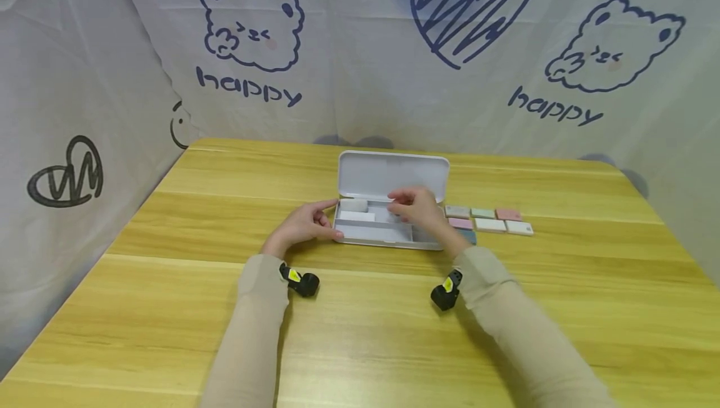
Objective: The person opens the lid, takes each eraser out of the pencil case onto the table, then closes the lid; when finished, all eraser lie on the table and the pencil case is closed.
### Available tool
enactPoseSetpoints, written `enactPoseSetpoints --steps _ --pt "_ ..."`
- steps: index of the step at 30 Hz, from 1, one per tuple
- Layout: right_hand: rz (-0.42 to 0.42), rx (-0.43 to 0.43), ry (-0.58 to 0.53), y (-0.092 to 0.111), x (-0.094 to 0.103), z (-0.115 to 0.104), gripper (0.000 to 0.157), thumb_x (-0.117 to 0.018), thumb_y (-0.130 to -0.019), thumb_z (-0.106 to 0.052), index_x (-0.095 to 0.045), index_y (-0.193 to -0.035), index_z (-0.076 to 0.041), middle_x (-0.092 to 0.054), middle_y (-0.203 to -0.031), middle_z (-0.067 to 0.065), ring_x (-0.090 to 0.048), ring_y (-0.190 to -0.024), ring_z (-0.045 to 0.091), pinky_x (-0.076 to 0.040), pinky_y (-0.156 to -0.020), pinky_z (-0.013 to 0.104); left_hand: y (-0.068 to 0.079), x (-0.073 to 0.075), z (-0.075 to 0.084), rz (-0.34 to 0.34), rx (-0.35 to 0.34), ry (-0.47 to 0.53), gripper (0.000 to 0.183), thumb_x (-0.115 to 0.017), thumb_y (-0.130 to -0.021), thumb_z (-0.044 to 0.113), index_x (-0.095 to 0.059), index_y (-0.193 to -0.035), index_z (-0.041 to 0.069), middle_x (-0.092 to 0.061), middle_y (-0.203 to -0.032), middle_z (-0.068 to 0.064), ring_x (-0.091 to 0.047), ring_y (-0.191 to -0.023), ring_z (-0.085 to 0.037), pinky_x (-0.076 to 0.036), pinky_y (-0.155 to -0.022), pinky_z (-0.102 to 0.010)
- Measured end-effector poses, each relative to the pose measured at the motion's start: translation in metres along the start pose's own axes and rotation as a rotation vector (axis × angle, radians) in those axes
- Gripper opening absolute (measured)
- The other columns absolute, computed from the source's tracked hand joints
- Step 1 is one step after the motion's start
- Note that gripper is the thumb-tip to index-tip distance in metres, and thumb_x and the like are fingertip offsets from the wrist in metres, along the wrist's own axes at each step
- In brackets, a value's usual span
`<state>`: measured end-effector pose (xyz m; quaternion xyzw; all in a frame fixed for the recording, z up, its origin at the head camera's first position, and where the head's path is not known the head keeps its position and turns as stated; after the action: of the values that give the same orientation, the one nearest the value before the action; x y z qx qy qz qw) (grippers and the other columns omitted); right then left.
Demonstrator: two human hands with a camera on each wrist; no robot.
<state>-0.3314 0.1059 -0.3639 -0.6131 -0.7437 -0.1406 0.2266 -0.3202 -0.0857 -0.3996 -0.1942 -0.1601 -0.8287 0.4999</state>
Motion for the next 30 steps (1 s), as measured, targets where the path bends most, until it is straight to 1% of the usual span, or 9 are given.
enactPoseSetpoints --steps 4,8,13,16,17,19,26,29,30 --pt "-0.018 0.022 -0.023 -0.006 -0.01 -0.003 0.027 -0.066 -0.079 -0.002 -0.061 -0.102 0.01 -0.062 -0.073 0.01 -0.053 -0.057 0.016 -0.044 -0.051 0.023 -0.001 0.0 -0.003 0.002 0.0 0.005 0.079 -0.076 -0.07 0.015 -0.035 -0.136 0.003 -0.056 -0.07 -0.004 -0.045 -0.061 -0.012 -0.036 -0.058 -0.024" --pt "-0.035 0.02 -0.043 -0.012 -0.02 -0.004 0.027 -0.066 -0.079 -0.002 -0.062 -0.103 0.009 -0.06 -0.068 0.007 -0.05 -0.052 0.013 -0.041 -0.048 0.021 0.0 0.001 -0.003 0.008 0.004 0.006 0.078 -0.076 -0.071 0.014 -0.036 -0.136 0.003 -0.056 -0.07 -0.005 -0.046 -0.061 -0.012 -0.036 -0.058 -0.025" --pt "-0.054 -0.015 -0.044 -0.017 -0.029 -0.004 0.027 -0.066 -0.079 -0.003 -0.062 -0.105 0.007 -0.059 -0.066 0.008 -0.047 -0.05 0.013 -0.039 -0.047 0.022 -0.002 0.001 -0.004 0.005 0.01 -0.005 0.078 -0.076 -0.07 0.016 -0.036 -0.137 0.004 -0.057 -0.071 -0.005 -0.046 -0.061 -0.012 -0.036 -0.059 -0.025" --pt "-0.061 -0.016 -0.041 -0.019 -0.033 -0.005 0.028 -0.066 -0.079 -0.002 -0.062 -0.105 0.007 -0.06 -0.067 0.009 -0.047 -0.049 0.012 -0.039 -0.047 0.022 -0.002 0.0 -0.004 -0.001 0.007 0.003 0.079 -0.076 -0.071 0.016 -0.034 -0.137 0.004 -0.057 -0.072 -0.006 -0.046 -0.061 -0.012 -0.036 -0.059 -0.025" --pt "-0.062 -0.021 -0.039 -0.019 -0.034 -0.005 0.028 -0.066 -0.079 -0.002 -0.062 -0.105 0.007 -0.061 -0.068 0.009 -0.048 -0.05 0.011 -0.04 -0.047 0.021 -0.001 0.0 -0.002 -0.003 0.012 0.001 0.079 -0.076 -0.071 0.015 -0.034 -0.137 0.003 -0.057 -0.073 -0.007 -0.046 -0.062 -0.013 -0.036 -0.059 -0.026" --pt "-0.063 -0.031 -0.038 -0.021 -0.036 -0.005 0.028 -0.066 -0.079 -0.002 -0.062 -0.106 0.007 -0.061 -0.068 0.008 -0.05 -0.051 0.01 -0.041 -0.048 0.021 0.004 0.0 0.007 -0.006 0.011 -0.002 0.077 -0.075 -0.072 0.012 -0.033 -0.136 0.0 -0.057 -0.073 -0.01 -0.046 -0.062 -0.014 -0.036 -0.059 -0.026" --pt "-0.057 -0.021 0.009 -0.023 -0.041 -0.003 0.028 -0.067 -0.078 -0.002 -0.063 -0.104 0.008 -0.061 -0.068 0.01 -0.051 -0.052 0.007 -0.043 -0.052 0.02 0.01 0.001 0.016 -0.006 0.011 -0.004 0.076 -0.074 -0.073 0.012 -0.034 -0.136 0.0 -0.056 -0.071 -0.007 -0.046 -0.062 -0.013 -0.036 -0.06 -0.025" --pt "-0.058 -0.023 0.021 -0.024 -0.042 -0.003 0.028 -0.067 -0.078 -0.002 -0.063 -0.104 0.007 -0.06 -0.067 0.009 -0.049 -0.051 0.007 -0.042 -0.051 0.02 0.018 0.002 0.03 -0.013 0.018 0.005 0.074 -0.072 -0.074 0.008 -0.033 -0.135 -0.004 -0.056 -0.072 -0.01 -0.045 -0.062 -0.015 -0.035 -0.06 -0.025" --pt "-0.059 -0.027 0.024 -0.024 -0.043 -0.003 0.028 -0.067 -0.078 -0.002 -0.063 -0.104 0.006 -0.06 -0.066 0.008 -0.049 -0.051 0.007 -0.042 -0.051 0.02 0.02 0.002 0.031 -0.012 0.021 0.002 0.074 -0.072 -0.074 0.008 -0.033 -0.135 -0.003 -0.056 -0.072 -0.01 -0.045 -0.063 -0.015 -0.035 -0.06 -0.024"
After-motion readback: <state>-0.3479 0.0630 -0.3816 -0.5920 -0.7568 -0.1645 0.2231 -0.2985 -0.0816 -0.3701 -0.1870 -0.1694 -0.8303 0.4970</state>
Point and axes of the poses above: each hand's wrist, its own y-axis away from the middle knuckle, its own x-axis out of the back of the hand, z = x × y, the point moved 9 cm from there along -y, towards the middle knuckle
